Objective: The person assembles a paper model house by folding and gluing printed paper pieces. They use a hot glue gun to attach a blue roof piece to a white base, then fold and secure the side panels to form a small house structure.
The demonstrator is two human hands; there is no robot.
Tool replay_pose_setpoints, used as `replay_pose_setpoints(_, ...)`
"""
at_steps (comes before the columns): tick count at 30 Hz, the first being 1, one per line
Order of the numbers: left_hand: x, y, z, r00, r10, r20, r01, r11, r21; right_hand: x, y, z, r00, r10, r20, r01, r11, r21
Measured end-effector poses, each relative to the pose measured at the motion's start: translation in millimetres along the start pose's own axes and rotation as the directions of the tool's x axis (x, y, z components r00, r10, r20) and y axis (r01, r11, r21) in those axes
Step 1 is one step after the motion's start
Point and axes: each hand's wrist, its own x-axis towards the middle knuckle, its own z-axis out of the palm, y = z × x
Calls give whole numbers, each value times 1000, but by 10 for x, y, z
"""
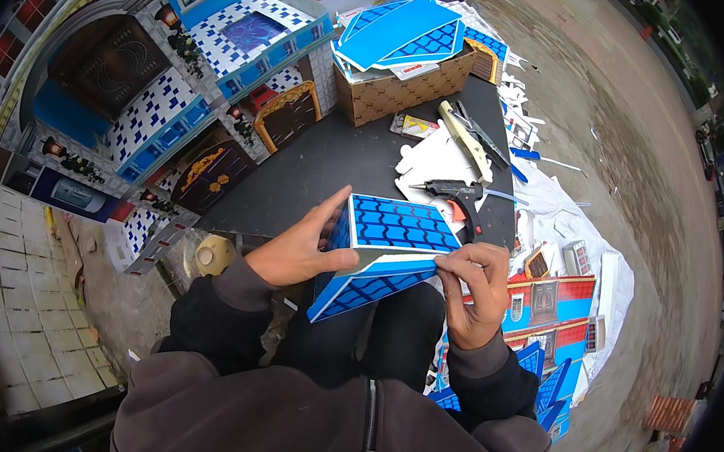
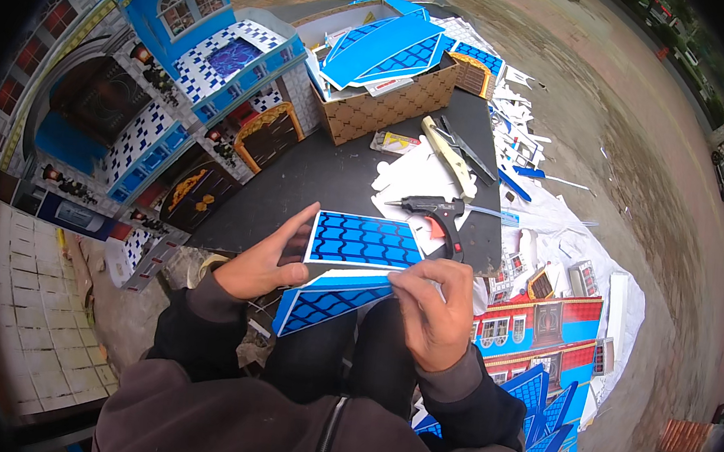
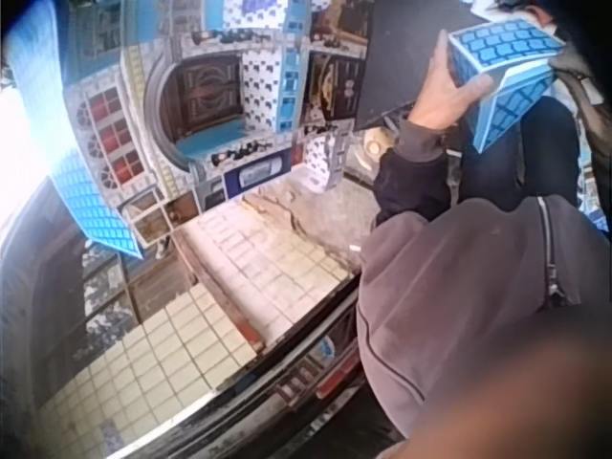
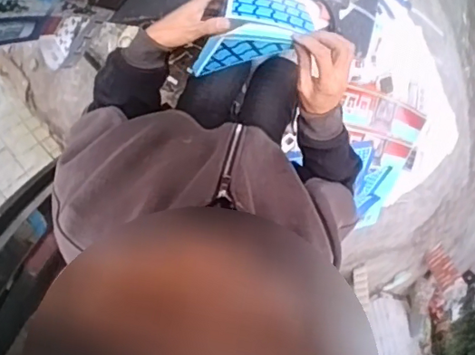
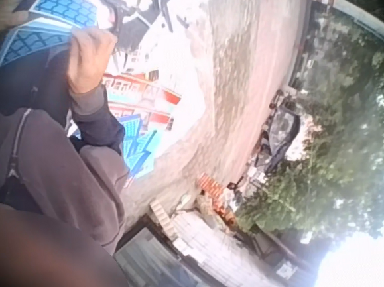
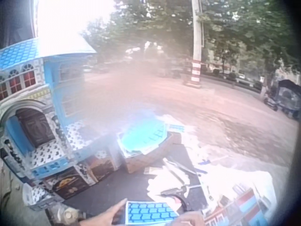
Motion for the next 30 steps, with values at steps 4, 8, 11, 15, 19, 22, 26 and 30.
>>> replay_pose_setpoints(4, 10, 38, 43, 990, 19, -139, -11, 998, 56, 155, -36, 209, 991, 85, -103, -83, 996, 17)
replay_pose_setpoints(8, -1, 106, 39, 966, 45, -256, -13, 992, 122, 305, -57, 373, 999, 12, -33, -13, 1000, -22)
replay_pose_setpoints(11, -28, 125, -8, 953, 33, -301, 24, 983, 183, 369, -52, 488, 997, -62, 39, 60, 997, 40)
replay_pose_setpoints(15, -64, 78, -59, 951, 4, -310, 55, 982, 181, 410, -18, 573, 995, -46, 90, 36, 993, 113)
replay_pose_setpoints(19, -47, 35, -83, 944, -4, -329, 69, 980, 186, 441, -5, 617, 991, -36, 125, 22, 993, 117)
replay_pose_setpoints(22, -11, 61, -135, 919, 6, -395, 94, 968, 232, 486, -20, 694, 996, -53, 75, 48, 997, 61)
replay_pose_setpoints(26, 11, 144, -206, 840, 91, -535, 136, 919, 370, 551, -85, 893, 998, 46, 52, -53, 987, 151)
replay_pose_setpoints(30, 73, 141, -171, 738, 129, -662, 175, 912, 372, 551, -136, 1068, 993, 29, 111, -64, 942, 328)
